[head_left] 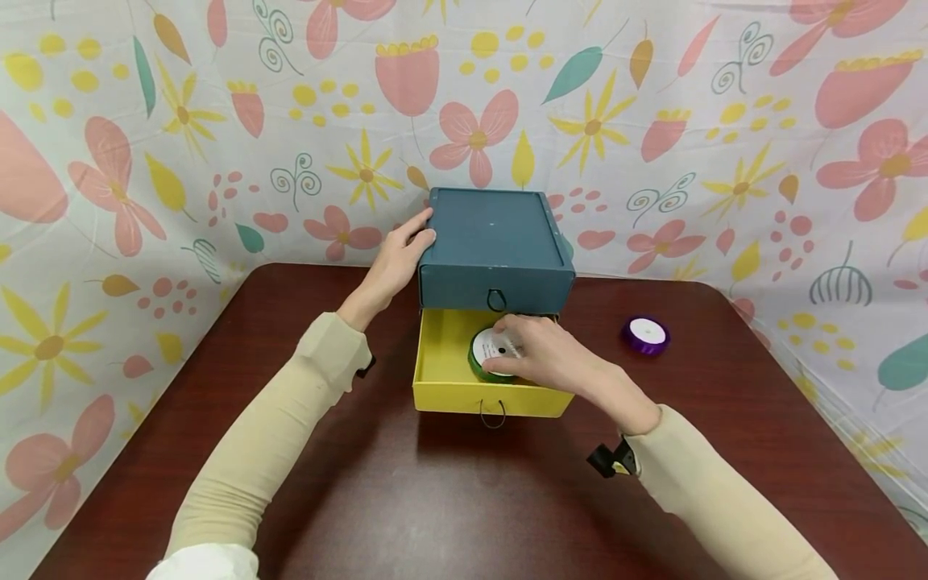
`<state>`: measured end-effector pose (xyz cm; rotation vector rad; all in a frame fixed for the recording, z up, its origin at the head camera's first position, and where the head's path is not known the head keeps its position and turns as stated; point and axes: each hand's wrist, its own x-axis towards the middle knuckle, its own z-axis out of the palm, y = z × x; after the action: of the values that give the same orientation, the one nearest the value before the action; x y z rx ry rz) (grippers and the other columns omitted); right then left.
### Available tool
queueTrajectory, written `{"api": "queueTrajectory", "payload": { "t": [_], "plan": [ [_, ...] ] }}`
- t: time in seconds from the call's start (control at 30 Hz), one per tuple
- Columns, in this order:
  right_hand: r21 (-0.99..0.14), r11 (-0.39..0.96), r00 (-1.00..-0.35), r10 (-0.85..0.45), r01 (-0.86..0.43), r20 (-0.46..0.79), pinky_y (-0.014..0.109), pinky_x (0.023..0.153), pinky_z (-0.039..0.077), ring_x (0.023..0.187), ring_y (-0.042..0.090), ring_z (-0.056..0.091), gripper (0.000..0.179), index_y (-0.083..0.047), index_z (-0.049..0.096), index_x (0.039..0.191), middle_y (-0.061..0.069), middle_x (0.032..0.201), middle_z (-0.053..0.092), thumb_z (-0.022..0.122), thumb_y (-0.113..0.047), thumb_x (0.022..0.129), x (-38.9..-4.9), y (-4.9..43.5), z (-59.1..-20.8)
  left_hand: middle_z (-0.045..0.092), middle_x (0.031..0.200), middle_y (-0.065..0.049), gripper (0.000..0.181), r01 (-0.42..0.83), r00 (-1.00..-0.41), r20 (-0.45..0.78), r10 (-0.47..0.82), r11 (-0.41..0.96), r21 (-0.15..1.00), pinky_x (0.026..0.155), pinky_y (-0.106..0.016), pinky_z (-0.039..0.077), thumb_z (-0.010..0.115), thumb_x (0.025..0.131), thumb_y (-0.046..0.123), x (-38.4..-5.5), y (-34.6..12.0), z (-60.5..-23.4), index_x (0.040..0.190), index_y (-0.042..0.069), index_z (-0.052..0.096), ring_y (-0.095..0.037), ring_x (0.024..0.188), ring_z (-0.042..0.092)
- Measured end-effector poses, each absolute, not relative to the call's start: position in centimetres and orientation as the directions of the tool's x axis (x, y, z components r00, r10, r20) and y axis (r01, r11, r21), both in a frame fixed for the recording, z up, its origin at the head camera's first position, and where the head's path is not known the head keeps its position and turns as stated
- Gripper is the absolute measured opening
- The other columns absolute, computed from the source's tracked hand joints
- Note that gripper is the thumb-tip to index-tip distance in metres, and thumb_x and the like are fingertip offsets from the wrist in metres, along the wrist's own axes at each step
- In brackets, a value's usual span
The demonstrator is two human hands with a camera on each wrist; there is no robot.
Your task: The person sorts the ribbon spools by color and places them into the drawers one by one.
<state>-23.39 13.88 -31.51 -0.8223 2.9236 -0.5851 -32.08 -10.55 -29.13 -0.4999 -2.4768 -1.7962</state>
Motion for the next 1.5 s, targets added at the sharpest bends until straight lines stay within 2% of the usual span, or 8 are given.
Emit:
{"api": "queueTrajectory", "payload": {
  "t": [0.33,0.47,0.6,0.87,1.0,1.13,1.3,1.5],
  "plan": [
    [-0.423,0.689,-0.805,-0.548,-0.588,0.228,0.038,0.087,0.052,0.106,0.019,0.054,0.033,-0.013,0.066,0.117,0.002,0.117,0.066,0.067,-0.032,0.091,-19.8,14.3,-29.6,0.024,0.161,0.003,0.052,0.28,-0.948,0.221,0.23,0.269,0.921,0.119,-0.042,0.027,0.04,0.104,0.036,-32.0,-10.6,-28.9,0.154,0.025,0.028,-0.019,0.149,0.023],
    [-0.413,0.625,-0.749,-0.549,-0.662,0.37,0.026,0.073,0.05,0.09,0.009,0.052,0.015,-0.018,0.067,0.101,-0.008,0.097,0.065,0.071,-0.024,0.088,-17.9,14.6,-29.3,0.024,0.161,0.002,0.052,0.281,-0.947,0.221,0.233,0.268,0.921,0.119,-0.042,0.027,0.04,0.104,0.037,-32.0,-10.5,-28.9,0.154,0.025,0.028,-0.02,0.149,0.023],
    [-0.54,0.532,-0.742,-0.592,-0.653,0.314,0.019,0.055,0.045,0.063,0.003,0.05,0.008,-0.024,0.064,0.085,-0.014,0.07,0.057,0.068,-0.025,0.091,-16.2,15.1,-29.7,0.024,0.161,0.003,0.053,0.28,-0.948,0.218,0.233,0.278,0.919,0.119,-0.043,0.027,0.04,0.104,0.038,-32.1,-10.5,-28.9,0.154,0.025,0.028,-0.02,0.149,0.023],
    [-0.818,0.463,-0.65,-0.745,-0.341,-0.15,0.027,0.047,0.05,0.047,0.011,0.056,0.028,-0.018,0.065,0.082,0.01,0.061,0.062,0.053,-0.036,0.099,-15.0,16.2,-33.1,0.023,0.161,0.003,0.052,0.273,-0.949,0.213,0.231,0.268,0.924,0.12,-0.042,0.026,0.04,0.104,0.037,-32.1,-10.4,-28.8,0.153,0.026,0.028,-0.019,0.149,0.022],
    [-0.913,0.384,-0.617,-0.755,-0.141,-0.222,0.024,0.044,0.048,0.051,0.013,0.059,0.033,-0.002,0.064,0.104,0.016,0.067,0.064,0.046,-0.029,0.103,-15.1,16.3,-35.4,0.023,0.161,0.003,0.052,0.26,-0.953,0.201,0.228,0.265,0.929,0.119,-0.043,0.026,0.04,0.104,0.038,-32.2,-10.4,-28.7,0.153,0.028,0.029,-0.019,0.149,0.022],
    [-0.965,0.207,-0.581,-0.771,0.159,-0.261,0.021,0.048,0.046,0.056,0.009,0.058,0.043,0.007,0.054,0.119,0.006,0.073,0.063,0.039,-0.031,0.105,-15.3,15.5,-36.8,0.022,0.161,0.003,0.052,0.263,-0.952,0.206,0.227,0.261,0.929,0.12,-0.043,0.026,0.04,0.104,0.038,-32.3,-10.5,-28.7,0.153,0.028,0.029,-0.019,0.149,0.022],
    [-0.931,0.038,-0.596,-0.758,0.363,-0.264,0.02,0.049,0.044,0.052,0.006,0.053,0.035,-0.004,0.058,0.108,-0.005,0.068,0.058,0.042,-0.034,0.103,-15.7,14.5,-37.3,0.023,0.161,0.003,0.052,0.268,-0.952,0.211,0.223,0.265,0.926,0.12,-0.043,0.026,0.039,0.104,0.038,-32.3,-10.5,-28.8,0.153,0.027,0.028,-0.019,0.149,0.022],
    [-0.913,0.021,-0.624,-0.724,0.407,-0.295,0.02,0.053,0.042,0.051,0.006,0.047,0.025,-0.01,0.06,0.093,-0.007,0.064,0.052,0.047,-0.029,0.102,-15.7,14.2,-37.5,0.024,0.161,0.002,0.052,0.267,-0.952,0.205,0.227,0.287,0.92,0.119,-0.045,0.027,0.039,0.104,0.038,-32.3,-10.4,-28.8,0.153,0.028,0.028,-0.021,0.148,0.026]
  ]
}}
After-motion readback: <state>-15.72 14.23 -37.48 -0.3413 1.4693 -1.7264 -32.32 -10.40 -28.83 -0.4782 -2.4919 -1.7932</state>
